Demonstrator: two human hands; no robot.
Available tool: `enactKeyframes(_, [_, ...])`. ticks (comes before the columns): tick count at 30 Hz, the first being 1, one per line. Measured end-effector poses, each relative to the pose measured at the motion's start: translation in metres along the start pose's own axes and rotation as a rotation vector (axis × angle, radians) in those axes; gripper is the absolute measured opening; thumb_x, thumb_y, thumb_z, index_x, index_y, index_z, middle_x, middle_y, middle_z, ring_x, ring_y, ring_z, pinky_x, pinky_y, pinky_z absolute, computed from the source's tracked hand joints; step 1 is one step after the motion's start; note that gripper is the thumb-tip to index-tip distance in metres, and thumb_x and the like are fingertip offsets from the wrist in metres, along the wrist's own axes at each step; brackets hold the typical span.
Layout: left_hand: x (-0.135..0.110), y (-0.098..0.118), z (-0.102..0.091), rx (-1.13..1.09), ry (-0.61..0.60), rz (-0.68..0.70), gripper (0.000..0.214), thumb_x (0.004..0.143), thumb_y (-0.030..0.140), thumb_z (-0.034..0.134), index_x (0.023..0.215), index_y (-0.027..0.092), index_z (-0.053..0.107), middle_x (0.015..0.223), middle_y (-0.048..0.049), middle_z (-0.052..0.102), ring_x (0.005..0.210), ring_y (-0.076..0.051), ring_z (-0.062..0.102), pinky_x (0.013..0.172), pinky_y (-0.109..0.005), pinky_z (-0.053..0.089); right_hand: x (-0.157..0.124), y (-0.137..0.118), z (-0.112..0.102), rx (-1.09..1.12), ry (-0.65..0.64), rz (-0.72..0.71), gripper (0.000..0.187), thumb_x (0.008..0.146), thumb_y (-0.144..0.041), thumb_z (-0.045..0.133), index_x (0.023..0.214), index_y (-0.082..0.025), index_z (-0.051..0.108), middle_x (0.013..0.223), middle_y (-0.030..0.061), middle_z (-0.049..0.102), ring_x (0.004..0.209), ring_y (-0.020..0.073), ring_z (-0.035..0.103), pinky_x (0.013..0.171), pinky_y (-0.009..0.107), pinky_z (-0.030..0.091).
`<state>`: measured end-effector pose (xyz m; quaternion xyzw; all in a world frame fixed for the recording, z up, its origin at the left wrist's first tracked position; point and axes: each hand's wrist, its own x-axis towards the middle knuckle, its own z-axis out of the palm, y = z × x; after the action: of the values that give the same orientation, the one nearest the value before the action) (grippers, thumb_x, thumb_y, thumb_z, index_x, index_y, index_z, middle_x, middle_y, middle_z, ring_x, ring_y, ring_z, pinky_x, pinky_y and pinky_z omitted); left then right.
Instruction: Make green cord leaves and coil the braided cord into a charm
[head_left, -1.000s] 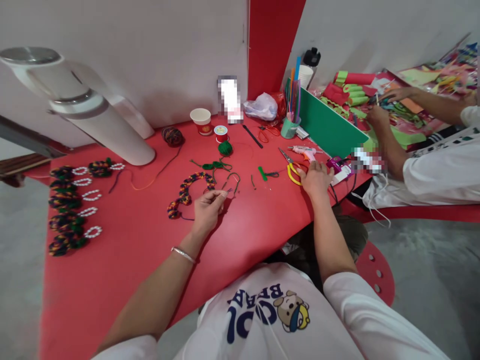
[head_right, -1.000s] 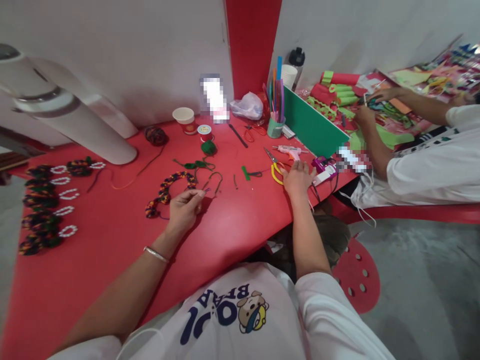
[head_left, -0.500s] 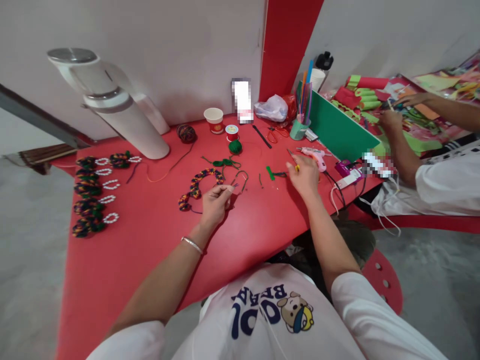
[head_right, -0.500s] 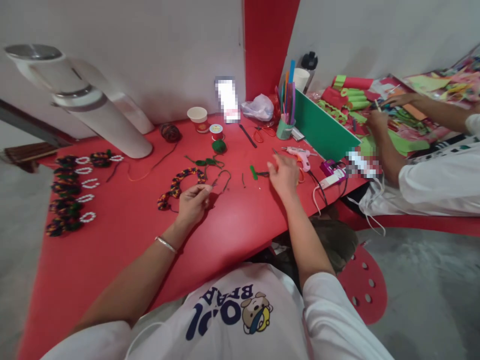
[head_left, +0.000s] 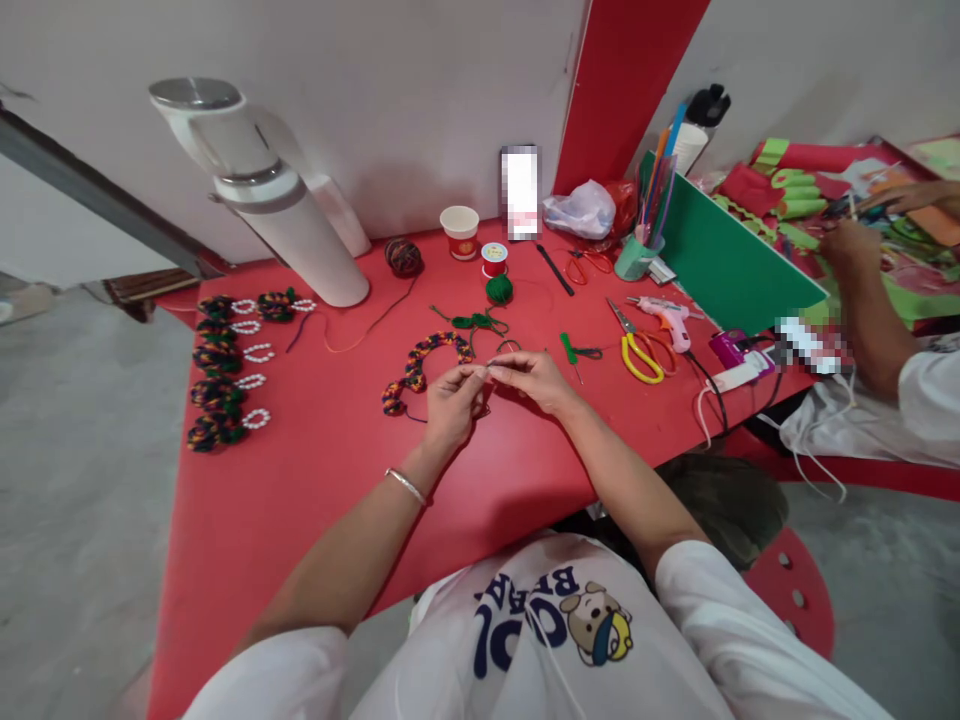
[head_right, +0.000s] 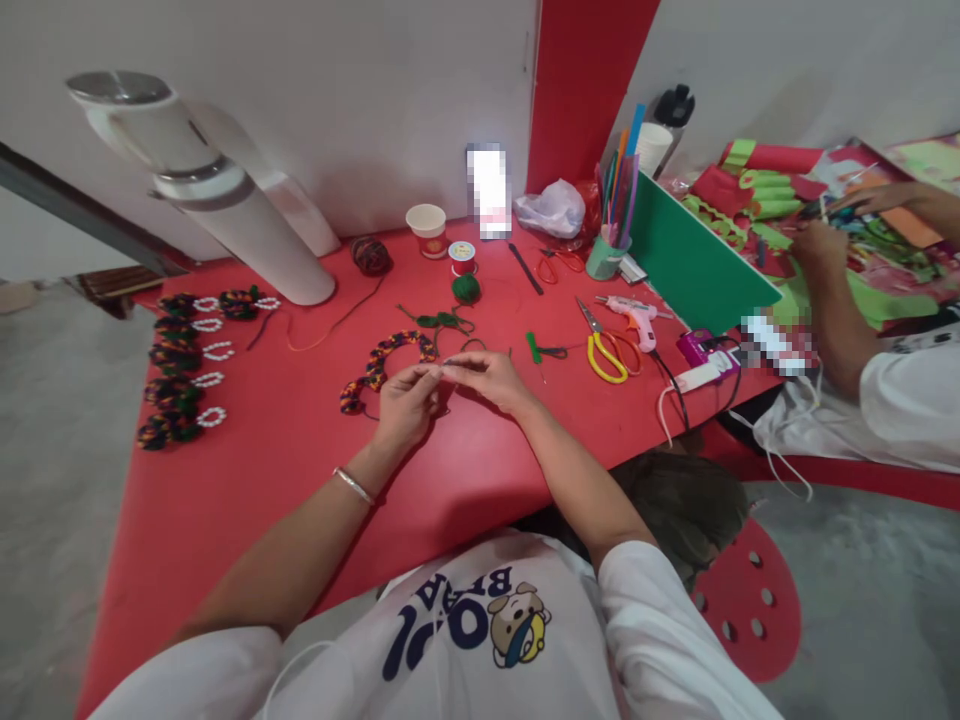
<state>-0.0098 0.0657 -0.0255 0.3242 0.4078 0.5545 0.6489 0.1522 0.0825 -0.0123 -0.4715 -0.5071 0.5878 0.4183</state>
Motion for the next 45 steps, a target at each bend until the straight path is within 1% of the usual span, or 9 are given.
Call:
enactKeyframes(7, [0.000, 0.001, 0.000, 0.046, 0.017, -0.001, 0.040, 0.067, 0.048, 0.093, 0.079, 0.016, 0.071, 0.045, 0.0073, 0.051, 0.033, -0.005, 0.036, 0.033, -0.018, 0.037, 0.003, 0.012, 0.003, 0.012, 0.059, -0.100, 0.029, 0.073, -0.046, 0.084, 0.082, -0.019, 0.079, 0.080, 0.0018, 0.073, 0.076, 0.0140, 0.063, 0.076, 0.029, 0.051])
enactKeyframes(12, [0.000, 0.000, 0.001, 0.036, 0.034, 0.006, 0.041, 0.066, 0.049, 0.093, 0.078, 0.016, 0.071, 0.045, 0.0074, 0.050, 0.033, -0.006, 0.036, 0.033, -0.019, 0.037, 0.000, 0.011, 0.006, 0.027, 0.041, -0.078, 0.028, 0.075, -0.045, 0.082, 0.081, -0.019, 0.075, 0.076, -0.0001, 0.070, 0.071, 0.0122, 0.059, 0.071, 0.028, 0.048])
enactKeyframes(20, [0.000, 0.001, 0.002, -0.026, 0.044, 0.031, 0.039, 0.066, 0.045, 0.093, 0.079, 0.017, 0.069, 0.045, 0.0075, 0.050, 0.033, -0.006, 0.035, 0.034, -0.018, 0.031, -0.002, 0.010, 0.002, -0.015, -0.133, 0.004, 0.033, 0.074, -0.047, 0.085, 0.086, -0.017, 0.077, 0.080, 0.0031, 0.074, 0.072, 0.0130, 0.063, 0.066, 0.026, 0.051])
enactKeyframes(25, [0.000, -0.001, 0.001, 0.025, 0.038, 0.048, 0.039, 0.069, 0.048, 0.091, 0.081, 0.016, 0.071, 0.045, 0.0077, 0.049, 0.034, -0.005, 0.035, 0.035, -0.018, 0.034, -0.001, 0.012, 0.006, 0.112, -0.025, -0.003, 0.046, 0.071, -0.042, 0.088, 0.111, -0.022, 0.078, 0.096, 0.0027, 0.077, 0.077, 0.0139, 0.067, 0.070, 0.027, 0.057])
enactKeyframes(29, [-0.003, 0.000, 0.004, 0.157, 0.016, 0.044, 0.040, 0.069, 0.049, 0.090, 0.080, 0.015, 0.073, 0.043, 0.0079, 0.048, 0.034, -0.005, 0.036, 0.036, -0.020, 0.042, 0.002, 0.014, 0.008, 0.037, 0.109, -0.091, 0.027, 0.077, -0.045, 0.081, 0.088, -0.020, 0.080, 0.085, 0.0026, 0.076, 0.079, 0.0151, 0.067, 0.079, 0.031, 0.057])
enactKeyframes(32, [-0.004, 0.001, 0.005, 0.236, 0.003, 0.056, 0.037, 0.069, 0.047, 0.090, 0.078, 0.015, 0.074, 0.043, 0.0068, 0.049, 0.035, -0.006, 0.038, 0.035, -0.019, 0.039, 0.003, 0.013, 0.008, -0.029, 0.172, -0.101, 0.028, 0.079, -0.048, 0.080, 0.080, -0.020, 0.077, 0.081, 0.0027, 0.075, 0.080, 0.0154, 0.067, 0.079, 0.030, 0.056])
enactKeyframes(37, [0.000, -0.002, 0.003, 0.102, 0.055, 0.047, 0.039, 0.068, 0.048, 0.091, 0.081, 0.016, 0.072, 0.044, 0.0077, 0.049, 0.034, -0.005, 0.036, 0.035, -0.018, 0.034, 0.001, 0.008, 0.007, 0.198, 0.232, 0.006, 0.039, 0.077, -0.051, 0.081, 0.105, -0.025, 0.074, 0.104, 0.0040, 0.077, 0.080, 0.0147, 0.069, 0.058, 0.023, 0.053])
enactKeyframes(41, [0.002, -0.002, 0.002, 0.008, 0.081, 0.042, 0.042, 0.065, 0.048, 0.093, 0.081, 0.016, 0.071, 0.046, 0.0072, 0.052, 0.034, -0.005, 0.037, 0.035, -0.018, 0.033, -0.001, 0.009, 0.017, 0.360, 0.049, 0.075, 0.077, 0.059, -0.028, 0.094, 0.130, -0.030, 0.067, 0.128, 0.0033, 0.074, 0.104, 0.0195, 0.072, 0.073, 0.027, 0.063])
enactKeyframes(45, [0.002, -0.001, 0.003, 0.009, 0.088, 0.027, 0.042, 0.064, 0.048, 0.093, 0.081, 0.016, 0.071, 0.047, 0.0071, 0.052, 0.035, -0.005, 0.038, 0.036, -0.017, 0.031, 0.000, 0.016, 0.030, 0.340, 0.083, 0.093, 0.069, 0.060, -0.031, 0.093, 0.126, -0.029, 0.071, 0.115, 0.0023, 0.078, 0.094, 0.0187, 0.074, 0.074, 0.029, 0.064])
